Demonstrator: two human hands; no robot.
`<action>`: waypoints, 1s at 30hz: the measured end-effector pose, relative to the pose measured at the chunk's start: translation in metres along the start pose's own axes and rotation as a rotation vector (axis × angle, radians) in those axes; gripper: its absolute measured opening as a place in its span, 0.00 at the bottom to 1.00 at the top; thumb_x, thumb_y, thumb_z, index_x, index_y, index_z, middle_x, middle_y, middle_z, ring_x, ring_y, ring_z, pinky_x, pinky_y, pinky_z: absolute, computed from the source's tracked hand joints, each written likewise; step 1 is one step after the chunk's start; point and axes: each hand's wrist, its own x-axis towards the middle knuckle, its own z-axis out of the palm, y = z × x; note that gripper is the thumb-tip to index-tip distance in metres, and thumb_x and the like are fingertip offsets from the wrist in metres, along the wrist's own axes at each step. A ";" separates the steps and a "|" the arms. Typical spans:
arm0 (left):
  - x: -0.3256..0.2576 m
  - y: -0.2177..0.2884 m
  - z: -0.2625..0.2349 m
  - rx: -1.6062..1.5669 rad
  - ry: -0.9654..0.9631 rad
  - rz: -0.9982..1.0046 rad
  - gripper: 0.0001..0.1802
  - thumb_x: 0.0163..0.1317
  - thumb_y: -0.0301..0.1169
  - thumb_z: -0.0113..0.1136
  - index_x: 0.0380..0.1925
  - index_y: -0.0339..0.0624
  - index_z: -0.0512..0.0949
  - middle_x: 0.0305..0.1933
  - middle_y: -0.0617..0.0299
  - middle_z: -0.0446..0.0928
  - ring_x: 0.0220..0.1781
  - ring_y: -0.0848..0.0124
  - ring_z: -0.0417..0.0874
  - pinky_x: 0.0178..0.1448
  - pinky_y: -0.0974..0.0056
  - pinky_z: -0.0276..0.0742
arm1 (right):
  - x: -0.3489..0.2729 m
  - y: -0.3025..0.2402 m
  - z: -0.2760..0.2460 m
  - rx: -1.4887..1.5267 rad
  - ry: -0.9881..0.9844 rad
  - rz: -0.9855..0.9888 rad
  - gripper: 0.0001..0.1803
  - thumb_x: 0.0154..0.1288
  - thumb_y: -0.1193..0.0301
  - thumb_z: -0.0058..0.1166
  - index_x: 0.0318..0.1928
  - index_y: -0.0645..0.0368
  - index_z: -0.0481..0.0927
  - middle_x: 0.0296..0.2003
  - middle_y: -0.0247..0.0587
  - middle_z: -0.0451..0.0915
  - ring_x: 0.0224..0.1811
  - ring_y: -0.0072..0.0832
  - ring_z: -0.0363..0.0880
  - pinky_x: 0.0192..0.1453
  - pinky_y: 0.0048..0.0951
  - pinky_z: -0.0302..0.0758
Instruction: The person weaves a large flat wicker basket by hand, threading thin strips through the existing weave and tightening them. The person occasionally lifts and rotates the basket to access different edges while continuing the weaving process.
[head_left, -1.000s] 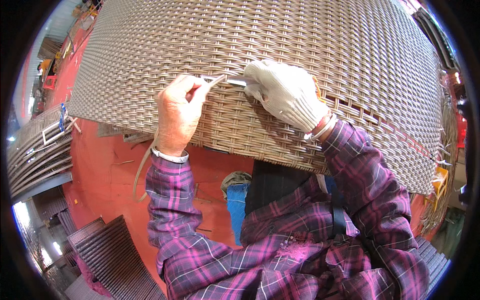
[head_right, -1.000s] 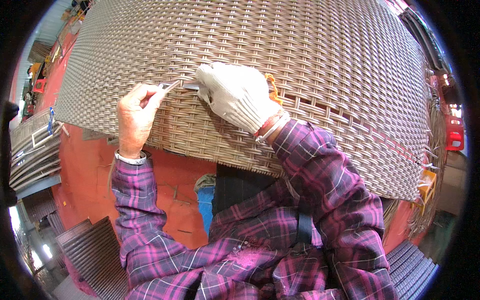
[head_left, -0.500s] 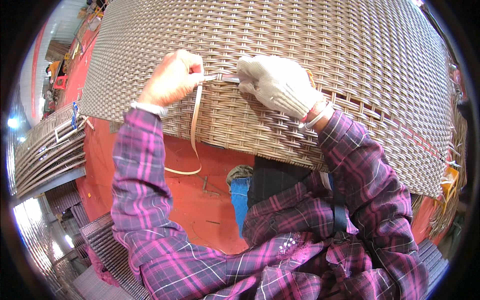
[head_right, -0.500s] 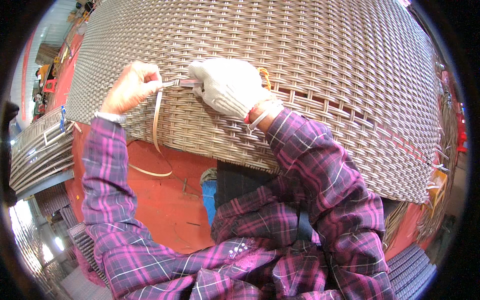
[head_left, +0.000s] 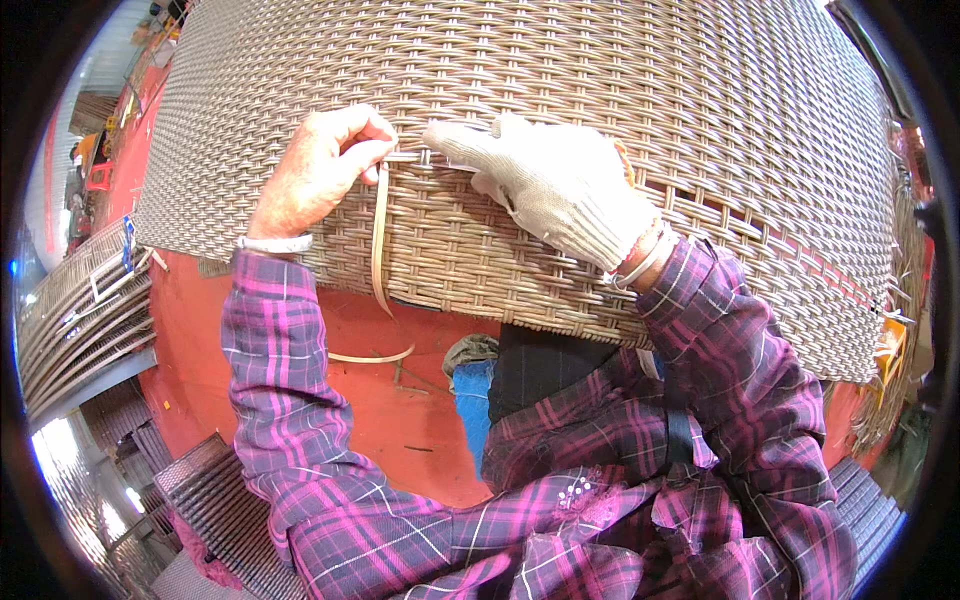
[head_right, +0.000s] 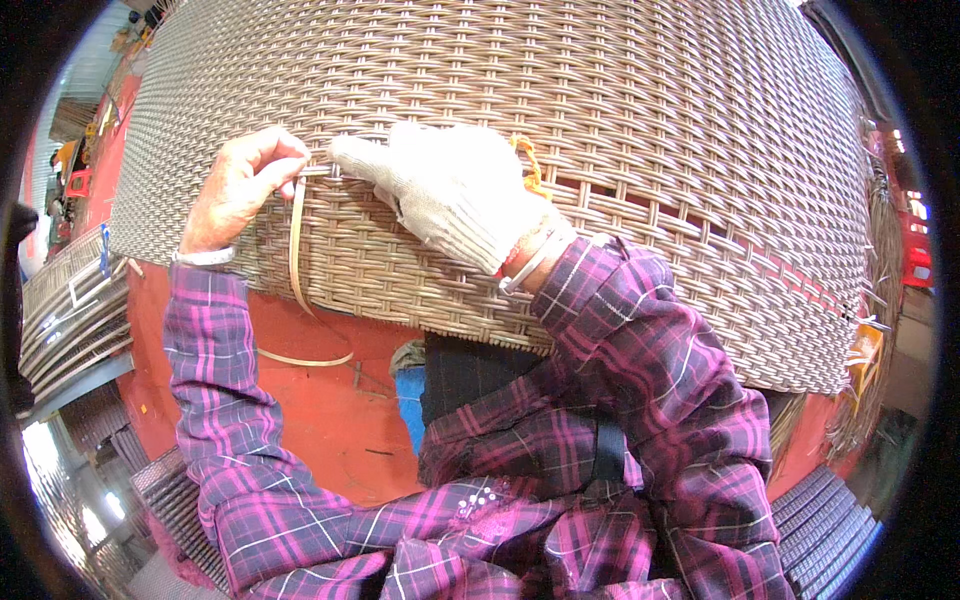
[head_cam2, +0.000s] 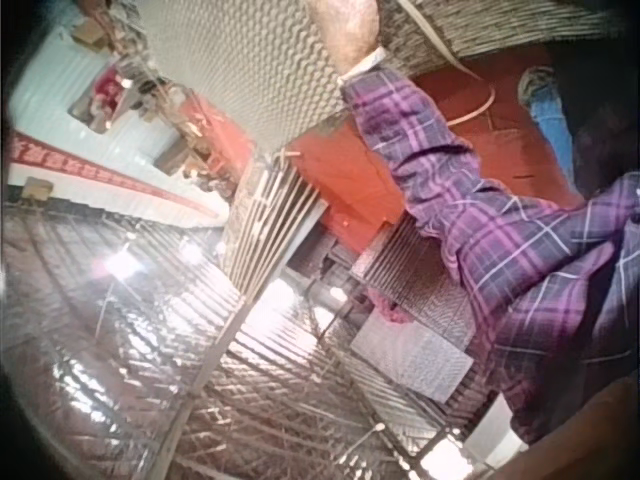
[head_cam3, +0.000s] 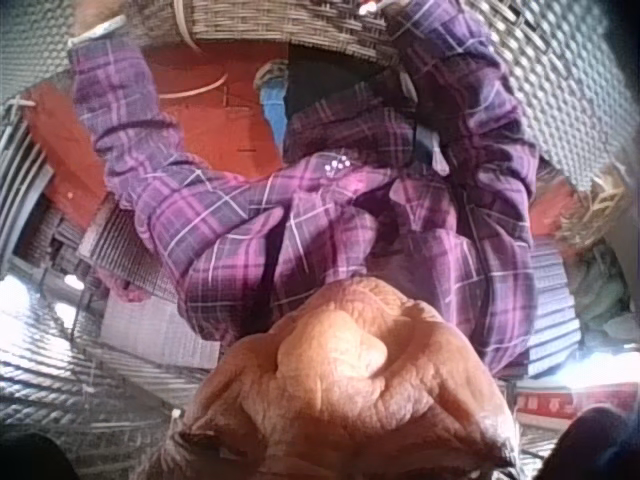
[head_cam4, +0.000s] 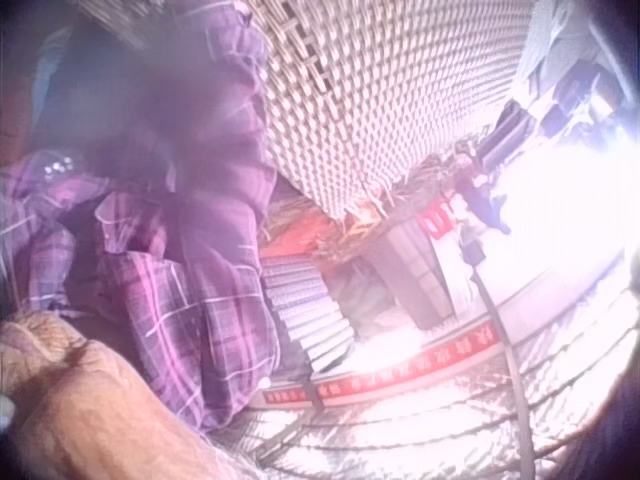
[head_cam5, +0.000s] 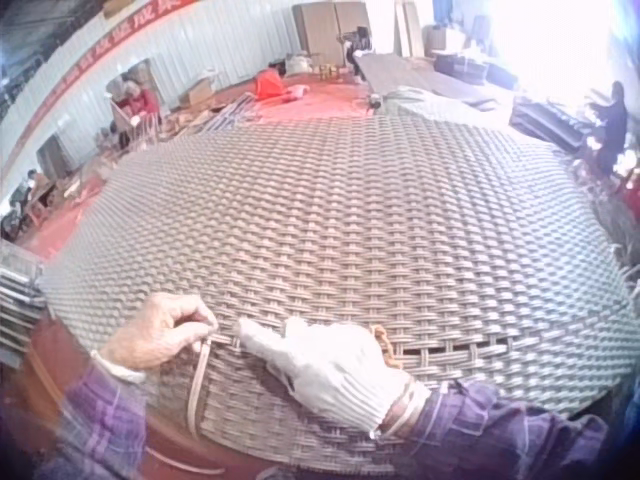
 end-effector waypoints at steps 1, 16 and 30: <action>-0.001 0.001 0.001 0.090 0.010 0.036 0.04 0.64 0.25 0.59 0.37 0.37 0.80 0.30 0.67 0.78 0.31 0.79 0.76 0.39 0.71 0.73 | 0.000 -0.001 0.000 -0.018 0.010 -0.017 0.23 0.67 0.66 0.50 0.62 0.34 0.72 0.35 0.43 0.80 0.33 0.41 0.83 0.33 0.42 0.78; -0.010 0.016 0.041 0.522 0.423 0.296 0.15 0.61 0.20 0.60 0.49 0.37 0.80 0.51 0.54 0.81 0.51 0.63 0.83 0.57 0.63 0.78 | -0.032 0.019 -0.031 -0.198 0.113 -0.152 0.13 0.65 0.68 0.50 0.49 0.42 0.79 0.31 0.42 0.78 0.31 0.39 0.83 0.31 0.40 0.77; 0.003 0.040 0.068 -0.107 -0.023 0.294 0.07 0.62 0.21 0.63 0.41 0.35 0.84 0.36 0.65 0.82 0.36 0.78 0.78 0.40 0.72 0.75 | -0.096 0.046 -0.057 -0.085 0.095 0.023 0.28 0.60 0.76 0.54 0.62 0.40 0.76 0.28 0.34 0.75 0.27 0.34 0.78 0.28 0.34 0.72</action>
